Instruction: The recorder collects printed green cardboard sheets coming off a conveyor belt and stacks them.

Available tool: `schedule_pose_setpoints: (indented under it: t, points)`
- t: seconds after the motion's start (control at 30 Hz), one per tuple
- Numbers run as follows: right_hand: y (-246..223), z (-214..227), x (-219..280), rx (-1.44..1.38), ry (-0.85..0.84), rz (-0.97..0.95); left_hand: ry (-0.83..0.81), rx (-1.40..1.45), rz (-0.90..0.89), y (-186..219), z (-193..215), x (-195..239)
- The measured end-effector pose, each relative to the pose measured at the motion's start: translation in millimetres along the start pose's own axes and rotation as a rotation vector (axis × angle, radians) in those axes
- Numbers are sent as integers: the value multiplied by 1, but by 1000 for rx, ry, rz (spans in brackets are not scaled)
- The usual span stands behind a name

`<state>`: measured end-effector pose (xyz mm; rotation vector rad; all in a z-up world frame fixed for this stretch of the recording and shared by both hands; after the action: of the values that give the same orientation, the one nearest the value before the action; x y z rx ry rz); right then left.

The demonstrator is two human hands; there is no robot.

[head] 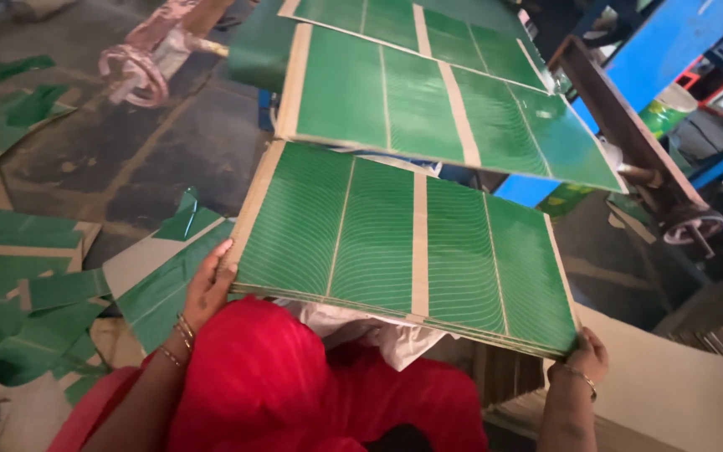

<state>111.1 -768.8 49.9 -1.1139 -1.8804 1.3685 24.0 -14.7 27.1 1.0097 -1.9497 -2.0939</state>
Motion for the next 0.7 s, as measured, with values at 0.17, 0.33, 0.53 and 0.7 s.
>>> schedule_pose_setpoints:
  t: [0.17, 0.33, 0.53, 0.7]
  points:
    - [-15, 2, 20, 61, 91, -58, -57, -110, -49, 12, 0, 5]
    - [-6, 1, 6, -5, 22, -13, -19, -133, -43, 32, -6, 1]
    - [-37, -7, 34, -77, 102, -146, 17, -251, -211, 30, -2, 3]
    - [-13, 5, 12, -309, 62, -214, 3, -131, -153, 32, 3, 7]
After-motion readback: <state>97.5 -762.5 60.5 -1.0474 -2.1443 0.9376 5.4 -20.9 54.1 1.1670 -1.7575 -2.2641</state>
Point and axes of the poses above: each hand's wrist, its own x-axis away from the middle knuckle, its own z-axis out of the back of the hand, y = z × x, the point moved 1 cm from there along -x, towards the middle knuckle, and after that the axes turned 10 degrees about y, right-handed, at the moved point
